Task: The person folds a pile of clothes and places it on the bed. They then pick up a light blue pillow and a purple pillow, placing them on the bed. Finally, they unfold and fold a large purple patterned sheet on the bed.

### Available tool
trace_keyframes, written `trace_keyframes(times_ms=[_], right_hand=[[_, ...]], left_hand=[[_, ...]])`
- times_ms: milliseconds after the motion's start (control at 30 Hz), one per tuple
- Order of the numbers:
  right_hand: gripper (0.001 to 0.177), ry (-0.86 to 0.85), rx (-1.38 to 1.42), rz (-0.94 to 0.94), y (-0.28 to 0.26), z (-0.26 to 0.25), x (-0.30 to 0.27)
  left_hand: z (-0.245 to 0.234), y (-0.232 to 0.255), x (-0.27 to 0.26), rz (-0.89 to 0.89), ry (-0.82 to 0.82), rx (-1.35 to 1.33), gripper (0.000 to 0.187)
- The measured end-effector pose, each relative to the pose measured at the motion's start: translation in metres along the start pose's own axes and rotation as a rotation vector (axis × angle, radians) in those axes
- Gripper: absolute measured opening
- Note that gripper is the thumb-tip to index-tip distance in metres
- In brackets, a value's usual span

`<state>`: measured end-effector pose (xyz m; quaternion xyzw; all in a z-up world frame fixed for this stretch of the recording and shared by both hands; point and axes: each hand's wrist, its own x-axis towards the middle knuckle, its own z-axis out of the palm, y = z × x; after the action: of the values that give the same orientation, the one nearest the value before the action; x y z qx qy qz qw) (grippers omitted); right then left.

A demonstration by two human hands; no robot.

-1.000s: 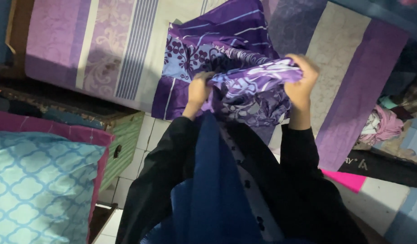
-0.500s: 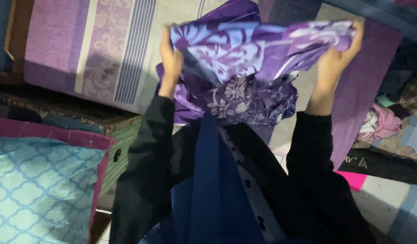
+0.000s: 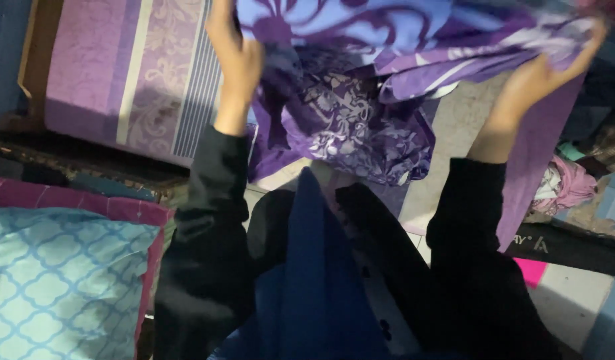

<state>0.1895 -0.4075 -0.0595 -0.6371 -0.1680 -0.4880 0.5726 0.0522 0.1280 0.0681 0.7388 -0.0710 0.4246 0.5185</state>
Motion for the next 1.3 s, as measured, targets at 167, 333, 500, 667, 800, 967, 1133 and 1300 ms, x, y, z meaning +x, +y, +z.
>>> trace_keyframes(times_ms=[167, 333, 500, 667, 800, 967, 1133, 1300], right_hand=[[0.015, -0.162, -0.252, 0.006, -0.063, 0.017, -0.064], [0.032, -0.354, -0.275, 0.178, -0.064, -0.015, -0.146], [0.020, -0.562, -0.498, 0.480, -0.096, -0.042, -0.185], [0.032, -0.723, -0.596, 0.591, -0.086, -0.078, -0.238], [0.051, -0.955, -0.650, 0.782, -0.087, -0.086, -0.270], [0.064, -1.307, -0.788, 0.618, -0.055, -0.096, -0.363], [0.137, -1.388, -0.587, 0.265, -0.092, -0.045, -0.420], [0.085, -1.303, -0.313, 0.463, -0.191, 0.036, -0.359]], left_hand=[[-0.001, -0.028, -0.088, -0.207, -0.134, -0.002, 0.028], [-0.014, -0.059, -0.168, -0.293, -0.420, 0.196, 0.022], [-0.013, -0.097, -0.248, -0.286, -0.762, 0.293, 0.055], [-0.005, -0.137, -0.331, -0.372, -1.046, 0.426, 0.051], [0.005, -0.128, -0.354, -0.511, -1.083, 0.429, 0.047], [0.016, -0.133, -0.409, -0.619, -1.098, 0.456, 0.059], [0.026, -0.100, -0.430, -0.668, -1.056, 0.502, 0.065], [0.026, -0.050, -0.419, -0.579, -1.067, 0.359, 0.057]])
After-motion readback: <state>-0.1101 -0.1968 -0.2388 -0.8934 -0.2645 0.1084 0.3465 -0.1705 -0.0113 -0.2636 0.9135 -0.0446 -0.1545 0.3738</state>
